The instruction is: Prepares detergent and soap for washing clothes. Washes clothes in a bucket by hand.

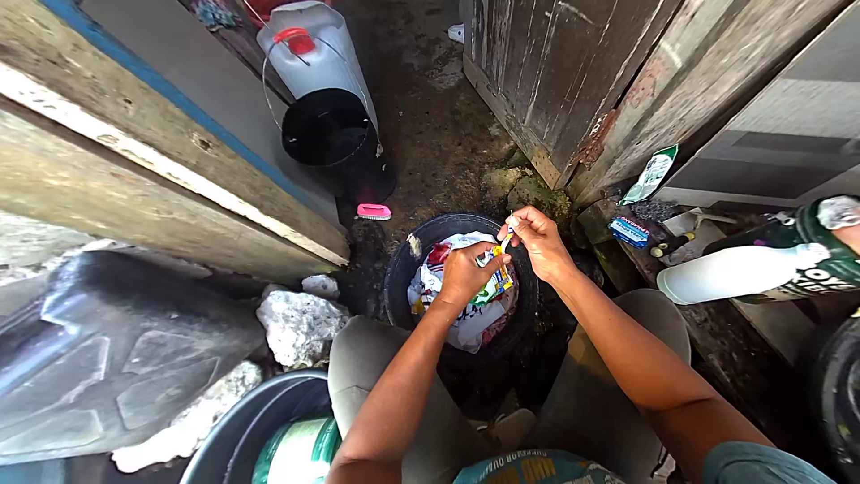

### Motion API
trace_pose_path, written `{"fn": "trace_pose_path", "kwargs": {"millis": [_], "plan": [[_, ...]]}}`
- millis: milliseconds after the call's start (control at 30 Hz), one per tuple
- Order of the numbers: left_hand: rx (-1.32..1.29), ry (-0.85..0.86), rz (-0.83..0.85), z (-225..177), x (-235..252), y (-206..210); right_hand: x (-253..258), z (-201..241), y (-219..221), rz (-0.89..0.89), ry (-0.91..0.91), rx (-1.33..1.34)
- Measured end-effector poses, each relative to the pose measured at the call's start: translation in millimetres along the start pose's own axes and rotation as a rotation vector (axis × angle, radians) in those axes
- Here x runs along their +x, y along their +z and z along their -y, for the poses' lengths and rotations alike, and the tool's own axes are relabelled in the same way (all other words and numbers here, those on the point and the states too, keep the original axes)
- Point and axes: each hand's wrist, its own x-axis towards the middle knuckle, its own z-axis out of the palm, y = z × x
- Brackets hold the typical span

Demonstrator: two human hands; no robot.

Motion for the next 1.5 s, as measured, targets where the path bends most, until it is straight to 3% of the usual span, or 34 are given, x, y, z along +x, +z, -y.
{"fn": "trace_pose_path", "kwargs": {"millis": [200, 267, 367, 433, 633, 800, 900, 967, 1067, 1233, 1333, 1500], "plan": [[0.024, 0.073, 0.026, -5.1, 0.5, 9.4, 8.3, 2.6, -10.2, 0.002, 0.116, 0.062], [0.031, 0.074, 0.030, -5.1, -6.2, 0.2, 21.3, 7.7, -29.1, -0.129, 0.086, 0.039], [-0.035, 0.026, -0.021, -8.4, -10.3, -13.0, 41.6, 20.9, -85.9, -0.464, -0.024, 0.233], [-0.130, -0.048, -0.081, -12.7, -5.9, -15.7, 40.2, 19.5, -101.0, -0.544, -0.041, 0.212], [-0.257, -0.042, -0.102, -11.3, -0.7, -12.8, 29.1, -8.0, -74.6, -0.195, 0.227, -0.081], [-0.079, 0.014, -0.118, 4.7, -2.6, -25.1, 61.0, 12.4, -127.9, -0.203, 0.296, -0.270], [0.004, 0.015, -0.134, 6.9, -0.8, -30.6, 85.5, 1.9, -191.6, -0.346, 0.391, -0.513], [0.091, 0.044, -0.150, 11.5, 0.1, -32.4, 88.3, -23.9, -235.9, -0.531, 0.430, -0.541], [0.222, 0.075, -0.162, 17.7, -0.2, -35.7, 73.2, -62.1, -286.3, -0.805, 0.457, -0.454], [0.317, 0.112, -0.183, 18.5, 0.1, -44.0, 67.0, -64.7, -315.2, -1.061, 0.513, -0.265], [0.338, 0.108, -0.192, 17.3, 2.4, -47.1, 66.9, -84.9, -324.1, -1.070, 0.579, -0.373], [0.328, 0.065, -0.179, 11.2, -2.1, -59.4, 59.2, -95.8, -319.6, -0.844, 0.661, -0.720]]}}
